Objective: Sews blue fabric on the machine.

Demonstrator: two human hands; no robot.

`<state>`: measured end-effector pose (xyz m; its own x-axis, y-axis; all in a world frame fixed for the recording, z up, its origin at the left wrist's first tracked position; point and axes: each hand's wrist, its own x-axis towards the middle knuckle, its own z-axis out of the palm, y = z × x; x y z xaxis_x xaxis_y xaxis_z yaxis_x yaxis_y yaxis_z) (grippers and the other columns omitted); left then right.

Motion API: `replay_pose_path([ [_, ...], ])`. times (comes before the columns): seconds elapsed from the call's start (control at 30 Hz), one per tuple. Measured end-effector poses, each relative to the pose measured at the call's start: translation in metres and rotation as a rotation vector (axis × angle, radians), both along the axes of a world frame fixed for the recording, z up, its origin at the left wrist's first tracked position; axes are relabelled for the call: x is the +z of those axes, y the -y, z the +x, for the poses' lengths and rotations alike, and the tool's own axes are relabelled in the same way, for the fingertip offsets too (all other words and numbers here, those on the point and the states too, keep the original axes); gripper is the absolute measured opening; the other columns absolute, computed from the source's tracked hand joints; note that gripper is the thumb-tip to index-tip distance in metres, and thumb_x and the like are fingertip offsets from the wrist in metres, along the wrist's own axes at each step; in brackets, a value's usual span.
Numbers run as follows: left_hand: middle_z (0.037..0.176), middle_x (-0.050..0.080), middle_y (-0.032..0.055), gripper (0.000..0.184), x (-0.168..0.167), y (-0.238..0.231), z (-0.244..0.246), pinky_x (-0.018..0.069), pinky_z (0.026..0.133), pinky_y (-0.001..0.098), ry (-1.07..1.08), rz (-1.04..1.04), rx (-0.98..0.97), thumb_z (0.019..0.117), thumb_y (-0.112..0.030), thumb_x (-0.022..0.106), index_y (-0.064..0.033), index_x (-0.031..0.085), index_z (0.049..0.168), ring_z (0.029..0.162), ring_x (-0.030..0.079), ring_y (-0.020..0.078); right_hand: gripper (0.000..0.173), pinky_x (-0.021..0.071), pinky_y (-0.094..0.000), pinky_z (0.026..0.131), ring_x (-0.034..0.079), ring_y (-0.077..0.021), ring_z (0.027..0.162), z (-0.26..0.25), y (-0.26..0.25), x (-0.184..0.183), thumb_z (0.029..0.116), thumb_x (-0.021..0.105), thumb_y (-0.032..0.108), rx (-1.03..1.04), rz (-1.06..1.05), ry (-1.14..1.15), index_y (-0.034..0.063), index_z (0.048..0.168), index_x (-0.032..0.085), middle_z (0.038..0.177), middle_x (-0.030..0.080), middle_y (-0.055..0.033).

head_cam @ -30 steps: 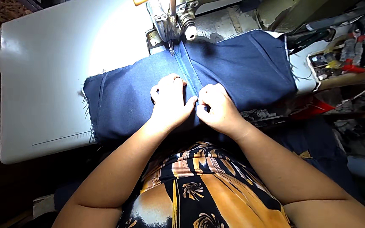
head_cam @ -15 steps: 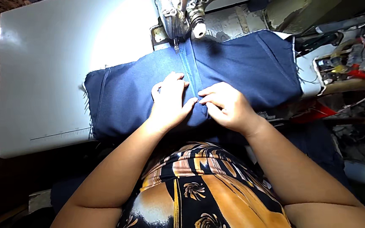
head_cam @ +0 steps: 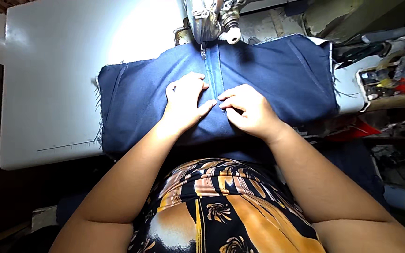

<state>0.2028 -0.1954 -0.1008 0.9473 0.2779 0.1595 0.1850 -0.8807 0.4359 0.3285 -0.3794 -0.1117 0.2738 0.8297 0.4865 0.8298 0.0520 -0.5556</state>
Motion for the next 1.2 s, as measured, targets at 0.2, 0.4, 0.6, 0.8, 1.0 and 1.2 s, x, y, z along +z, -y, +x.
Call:
replay_pose_path([
  [0.2,0.15,0.055,0.006,0.05,-0.002,-0.012,0.016,0.0275,0.113,0.0596,0.006,0.011,0.019,0.0979,-0.053,0.055,-0.0136,0.067,0.126,0.145,0.044,0.024,0.028,0.0477,-0.0373,0.104,0.065,-0.0282,0.116,0.023,-0.011,0.003,0.0932,0.05,0.005,0.065,-0.035,0.057,0.0021,0.097,0.078,0.117,0.073,-0.0138],
  [0.4,0.144,0.06,0.0096,0.047,-0.001,-0.045,0.05,0.0322,0.108,0.0608,0.063,0.024,0.025,0.0943,-0.05,0.061,-0.0102,0.068,0.12,0.139,0.05,0.027,0.03,0.0483,-0.0434,0.105,0.066,-0.0314,0.117,0.068,-0.045,0.007,0.0946,0.048,0.005,0.156,-0.045,0.163,0.0003,0.099,0.077,0.118,0.073,-0.0152],
  [0.6,0.139,0.061,0.0122,0.053,0.001,-0.076,0.079,0.0343,0.106,0.0602,0.044,0.083,0.044,0.0932,-0.056,0.058,-0.0116,0.067,0.122,0.136,0.051,0.03,0.033,0.0472,-0.0439,0.105,0.064,-0.0307,0.12,0.102,-0.078,0.004,0.0946,0.046,0.013,0.139,-0.078,0.214,0.0025,0.106,0.076,0.123,0.071,-0.0147],
  [0.8,0.122,0.064,0.0182,0.04,0.011,-0.051,0.066,0.0417,0.099,0.0574,0.069,0.098,-0.003,0.0998,-0.041,0.057,-0.0041,0.069,0.108,0.121,0.058,0.0362,0.032,0.0436,-0.0459,0.105,0.058,-0.0359,0.124,0.107,-0.085,0.011,0.0918,0.047,0.016,0.183,-0.166,0.218,0.0048,0.109,0.072,0.124,0.067,-0.0192],
  [1.0,0.095,0.063,0.0092,0.032,0.006,0.043,0.032,0.0427,0.066,0.0457,-0.01,0.189,-0.287,0.1057,-0.027,0.049,-0.0237,0.069,0.131,0.088,0.062,0.0314,0.037,0.0436,-0.0471,0.105,0.059,-0.0368,0.122,0.112,-0.088,0.016,0.0946,0.047,0.018,0.215,-0.204,0.297,0.0047,0.12,0.07,0.124,0.067,-0.0197],
  [1.2,0.115,0.063,0.0101,0.023,0.025,0.01,-0.007,0.0479,0.1,0.0338,0.365,-0.52,-0.123,0.1037,-0.008,0.048,-0.0016,0.069,0.112,0.115,0.058,0.0175,0.037,0.044,-0.0597,0.106,0.058,-0.0374,0.129,0.095,-0.076,0.016,0.0988,0.047,0.024,0.046,-0.236,0.312,0.0138,0.125,0.072,0.133,0.066,-0.0151],
])
